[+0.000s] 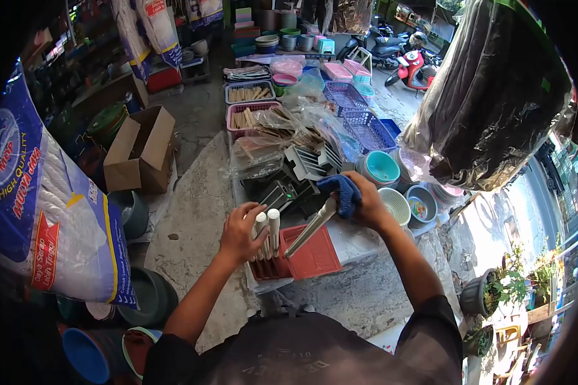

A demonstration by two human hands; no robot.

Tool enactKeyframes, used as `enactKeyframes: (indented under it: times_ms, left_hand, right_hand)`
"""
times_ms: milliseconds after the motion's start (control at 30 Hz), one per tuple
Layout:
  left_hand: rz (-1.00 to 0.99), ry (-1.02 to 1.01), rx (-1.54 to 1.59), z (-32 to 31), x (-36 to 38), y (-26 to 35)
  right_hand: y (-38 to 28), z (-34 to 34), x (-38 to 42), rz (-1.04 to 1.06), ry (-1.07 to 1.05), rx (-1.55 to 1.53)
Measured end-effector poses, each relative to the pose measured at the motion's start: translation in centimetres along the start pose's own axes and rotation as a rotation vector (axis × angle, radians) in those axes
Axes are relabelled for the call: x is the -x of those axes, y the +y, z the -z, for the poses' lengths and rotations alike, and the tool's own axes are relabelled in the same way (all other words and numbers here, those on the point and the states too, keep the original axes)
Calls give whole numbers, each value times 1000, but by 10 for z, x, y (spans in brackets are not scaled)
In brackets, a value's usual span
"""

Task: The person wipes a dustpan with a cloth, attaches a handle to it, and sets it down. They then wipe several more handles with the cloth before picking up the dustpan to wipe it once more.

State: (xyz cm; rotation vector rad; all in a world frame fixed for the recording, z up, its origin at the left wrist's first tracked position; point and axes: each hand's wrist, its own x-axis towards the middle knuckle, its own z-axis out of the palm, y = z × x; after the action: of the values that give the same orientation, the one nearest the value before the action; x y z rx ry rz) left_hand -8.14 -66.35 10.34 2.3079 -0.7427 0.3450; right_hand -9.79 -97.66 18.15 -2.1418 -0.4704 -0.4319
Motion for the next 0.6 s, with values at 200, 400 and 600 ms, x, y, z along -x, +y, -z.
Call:
enactKeyframes:
  times_ms: [200,400,600]
  left_hand:
    - [-5,-210,-240,-22,-12,-29]
    - [-17,-222,-169,-40,-7,-39]
    - [-2,-187,-136,-45,-10,-44]
  right_hand:
    - [50,-57,2,-62,-50,69]
    - [61,-99,7,-89,-81,109]
    - [63,-137,5,-99,-49,119]
